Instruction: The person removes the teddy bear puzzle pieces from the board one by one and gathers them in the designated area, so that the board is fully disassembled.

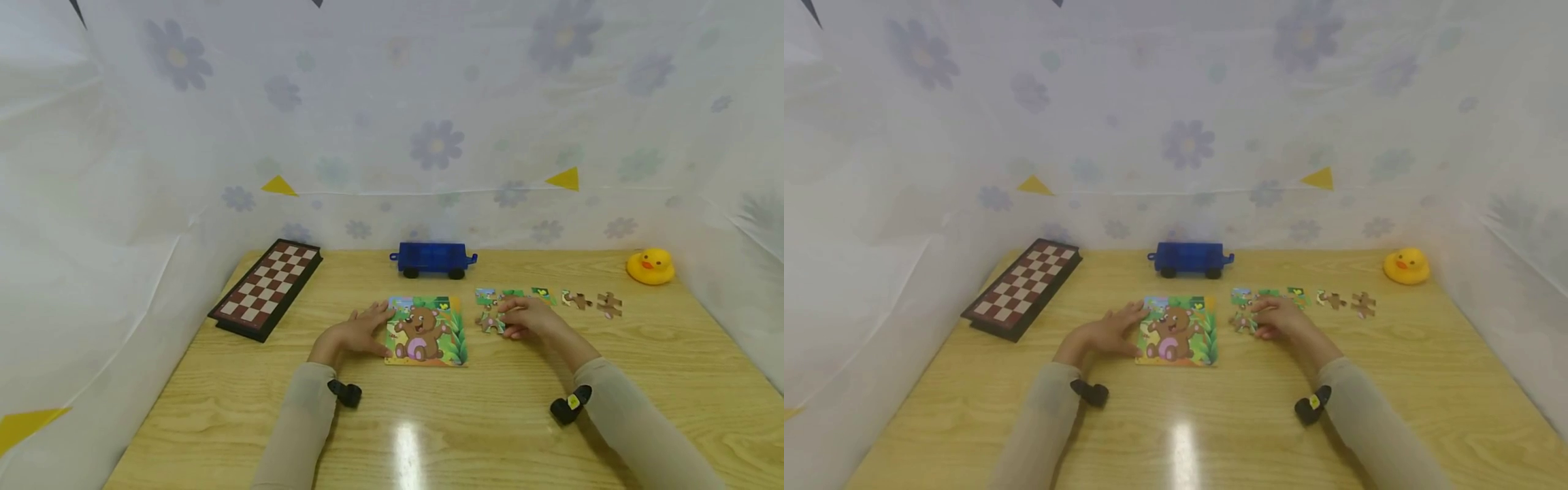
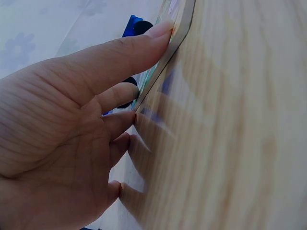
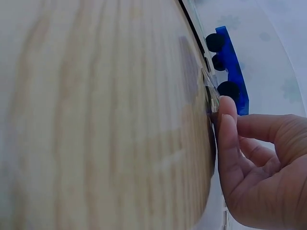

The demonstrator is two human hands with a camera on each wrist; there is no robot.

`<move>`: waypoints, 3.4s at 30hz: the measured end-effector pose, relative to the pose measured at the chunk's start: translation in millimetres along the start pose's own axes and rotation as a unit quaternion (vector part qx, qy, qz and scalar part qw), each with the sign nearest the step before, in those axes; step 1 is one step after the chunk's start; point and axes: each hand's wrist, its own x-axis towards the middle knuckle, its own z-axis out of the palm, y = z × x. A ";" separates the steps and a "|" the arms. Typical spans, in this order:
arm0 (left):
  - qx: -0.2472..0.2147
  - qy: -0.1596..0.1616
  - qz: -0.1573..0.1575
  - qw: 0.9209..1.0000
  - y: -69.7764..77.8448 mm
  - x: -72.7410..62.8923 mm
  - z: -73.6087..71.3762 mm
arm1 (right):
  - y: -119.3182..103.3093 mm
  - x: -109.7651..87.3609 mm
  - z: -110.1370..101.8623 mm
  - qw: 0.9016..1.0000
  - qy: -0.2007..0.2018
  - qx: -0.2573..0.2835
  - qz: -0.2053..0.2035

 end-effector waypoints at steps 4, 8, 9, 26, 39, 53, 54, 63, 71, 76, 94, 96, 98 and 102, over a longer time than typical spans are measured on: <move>-0.003 0.000 0.000 1.000 1.1 -0.6 -0.6 | -0.2 1.2 -0.2 1.000 0.002 -0.013 -0.003; -0.008 -0.001 -0.002 1.000 2.7 -1.4 -1.6 | -0.5 0.4 0.3 0.999 0.012 -0.030 -0.009; -0.009 -0.001 -0.003 1.000 2.9 -1.5 -1.8 | -0.5 0.2 0.4 0.999 0.014 -0.033 -0.010; 0.003 -0.005 -0.007 1.000 1.1 -0.3 -1.5 | -8.0 -8.0 3.8 0.998 -0.010 -0.016 -0.057; -0.002 -0.001 -0.008 1.000 2.5 -1.8 -1.2 | -18.4 1.6 31.4 0.995 -0.057 -0.017 -0.086; -0.011 -0.001 -0.004 1.000 4.4 -3.2 -1.7 | -31.2 12.8 73.1 0.991 -0.110 -0.006 -0.072; -0.012 0.000 -0.004 1.000 4.2 -3.1 -1.6 | -32.0 13.4 76.4 0.991 -0.114 -0.009 -0.074; -0.007 0.000 -0.005 1.000 5.4 -2.6 -1.3 | -35.8 20.6 108.3 0.982 -0.157 -0.035 -0.103; -0.010 -0.002 -0.002 1.000 5.8 -2.2 -0.2 | -38.6 25.9 128.0 0.981 -0.162 -0.043 -0.100; -0.013 -0.004 -0.004 1.000 5.2 -1.3 0.4 | -39.6 27.3 134.2 0.981 -0.160 -0.040 -0.100; -0.005 -0.007 -0.003 1.000 1.3 0.7 -2.0 | -43.3 32.9 141.6 0.976 -0.170 -0.092 -0.095; -0.010 -0.006 -0.001 1.000 1.0 0.1 -2.0 | -45.0 32.9 142.5 0.978 -0.166 -0.095 -0.087; -0.014 -0.004 -0.001 1.000 0.9 -0.8 -2.1 | -46.6 32.6 143.3 0.979 -0.160 -0.096 -0.077; -0.019 -0.001 0.001 1.000 1.4 -2.0 -2.3 | -48.8 31.1 144.2 0.982 -0.151 -0.093 -0.067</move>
